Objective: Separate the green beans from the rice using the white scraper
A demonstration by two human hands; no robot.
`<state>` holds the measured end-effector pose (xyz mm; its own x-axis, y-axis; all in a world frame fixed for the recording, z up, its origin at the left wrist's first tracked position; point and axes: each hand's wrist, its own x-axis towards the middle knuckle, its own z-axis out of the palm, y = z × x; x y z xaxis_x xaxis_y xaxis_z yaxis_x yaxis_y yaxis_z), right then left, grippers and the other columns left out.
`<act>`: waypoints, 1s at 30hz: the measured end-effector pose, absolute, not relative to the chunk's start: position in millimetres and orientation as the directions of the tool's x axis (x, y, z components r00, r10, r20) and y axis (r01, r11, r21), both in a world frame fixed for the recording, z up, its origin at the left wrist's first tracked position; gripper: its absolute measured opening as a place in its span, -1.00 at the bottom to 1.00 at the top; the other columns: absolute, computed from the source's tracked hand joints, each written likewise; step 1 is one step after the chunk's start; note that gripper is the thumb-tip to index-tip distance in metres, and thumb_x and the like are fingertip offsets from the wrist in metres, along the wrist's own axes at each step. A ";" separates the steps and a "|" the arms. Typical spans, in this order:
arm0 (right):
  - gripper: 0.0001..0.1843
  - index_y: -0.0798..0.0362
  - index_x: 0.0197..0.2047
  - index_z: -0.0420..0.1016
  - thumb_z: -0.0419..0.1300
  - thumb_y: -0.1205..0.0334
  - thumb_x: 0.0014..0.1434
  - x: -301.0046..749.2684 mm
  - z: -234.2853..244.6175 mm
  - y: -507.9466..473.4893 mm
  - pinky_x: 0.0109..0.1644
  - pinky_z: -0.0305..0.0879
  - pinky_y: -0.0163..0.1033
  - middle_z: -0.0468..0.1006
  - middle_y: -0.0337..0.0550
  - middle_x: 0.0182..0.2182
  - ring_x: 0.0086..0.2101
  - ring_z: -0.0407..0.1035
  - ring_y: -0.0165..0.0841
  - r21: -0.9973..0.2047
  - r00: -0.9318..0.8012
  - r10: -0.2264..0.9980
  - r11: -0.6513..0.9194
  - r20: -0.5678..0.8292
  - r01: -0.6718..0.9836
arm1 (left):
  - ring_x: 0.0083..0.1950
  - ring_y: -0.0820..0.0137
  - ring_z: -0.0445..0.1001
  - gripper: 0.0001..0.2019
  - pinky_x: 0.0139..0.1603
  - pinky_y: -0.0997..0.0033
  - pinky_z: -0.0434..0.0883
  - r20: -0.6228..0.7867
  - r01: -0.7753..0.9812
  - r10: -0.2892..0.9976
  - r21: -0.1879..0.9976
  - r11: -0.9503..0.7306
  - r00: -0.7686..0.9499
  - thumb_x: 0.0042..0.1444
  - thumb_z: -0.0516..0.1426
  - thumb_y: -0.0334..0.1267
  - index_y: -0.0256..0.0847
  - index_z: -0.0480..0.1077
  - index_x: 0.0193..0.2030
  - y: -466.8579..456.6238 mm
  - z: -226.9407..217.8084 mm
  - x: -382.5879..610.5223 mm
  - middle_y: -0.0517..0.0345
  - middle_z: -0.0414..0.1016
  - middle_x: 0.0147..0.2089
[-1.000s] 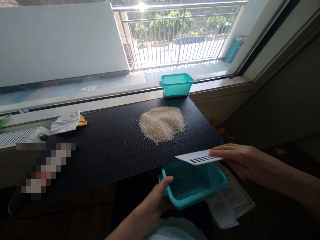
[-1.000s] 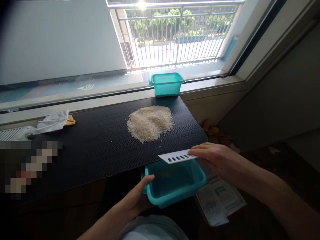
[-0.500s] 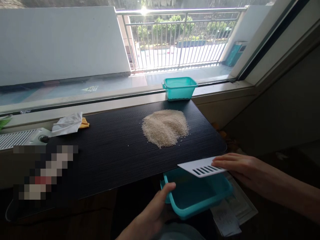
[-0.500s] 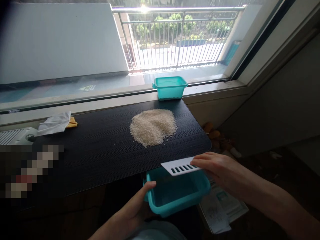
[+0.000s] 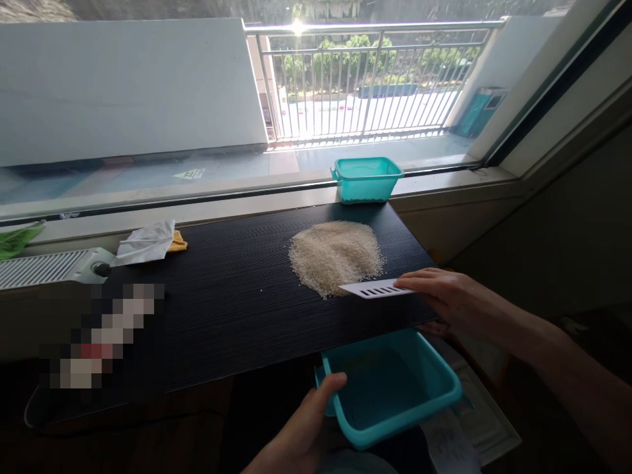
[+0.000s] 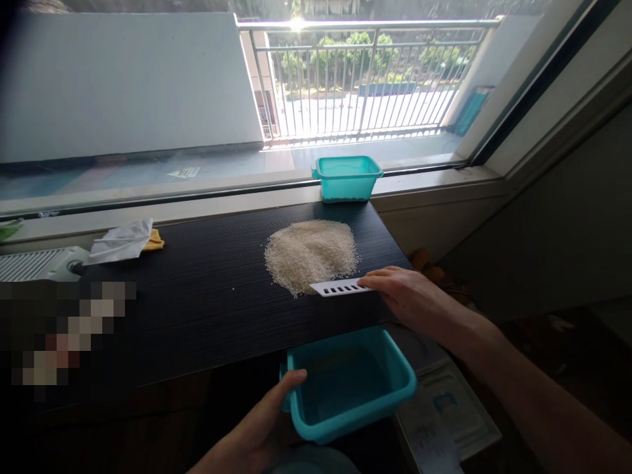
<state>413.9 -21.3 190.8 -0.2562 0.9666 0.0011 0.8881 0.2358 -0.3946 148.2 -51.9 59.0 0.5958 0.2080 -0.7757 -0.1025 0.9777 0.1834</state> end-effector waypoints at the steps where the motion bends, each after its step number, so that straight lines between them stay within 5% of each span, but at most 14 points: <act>1: -0.61 0.06 -0.08 0.54 -0.05 0.38 0.17 414.4 190.0 -21.8 -0.17 0.39 -0.26 0.57 -0.07 -0.14 -0.20 0.47 -0.27 -0.395 -0.250 0.968 0.225 -0.012 0.891 | -0.04 0.08 0.49 -0.36 -0.03 0.15 0.38 -0.778 -0.105 0.211 0.186 0.977 0.591 -0.02 0.19 0.01 -0.33 0.24 0.14 -51.9 58.4 147.8 -0.20 0.48 0.00; 14: -0.64 -0.03 0.04 0.49 -0.01 0.27 0.25 414.7 186.5 -74.0 -0.11 0.42 -0.23 0.52 -0.05 -0.02 -0.10 0.44 -0.22 -0.477 -0.224 0.970 0.154 -0.094 0.866 | -0.06 0.07 0.50 -0.39 -0.10 0.13 0.43 -0.813 -0.085 0.231 0.220 0.972 0.534 -0.04 0.20 0.00 -0.29 0.27 0.11 -49.6 53.5 152.8 -0.16 0.49 -0.01; 22: -0.60 -0.08 -0.07 0.55 -0.02 0.40 0.17 405.4 201.5 -95.6 -0.26 0.46 -0.31 0.58 -0.12 -0.14 -0.24 0.50 -0.28 -0.536 -0.274 0.954 0.169 -0.121 0.827 | -0.03 0.07 0.48 -0.42 -0.11 0.14 0.43 -0.795 -0.063 0.246 0.255 0.965 0.554 -0.01 0.16 0.02 -0.28 0.29 0.11 -49.6 56.3 152.1 -0.14 0.48 0.02; 30: -0.67 -0.06 -0.03 0.51 0.01 0.29 0.23 393.1 193.6 -40.7 -0.10 0.40 -0.23 0.52 -0.10 -0.04 -0.12 0.45 -0.23 -0.472 -0.271 0.961 0.212 -0.060 0.856 | -0.10 0.11 0.51 -0.39 -0.10 0.18 0.42 -0.816 -0.087 0.249 0.240 0.967 0.521 -0.01 0.17 -0.01 -0.34 0.24 0.13 -49.2 62.9 149.8 -0.17 0.49 -0.02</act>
<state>393.1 -40.7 193.6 -0.2713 0.9606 -0.0603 0.8558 0.2120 -0.4718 149.8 -49.2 62.9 0.5209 0.2495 -0.8163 -0.0872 0.9669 0.2398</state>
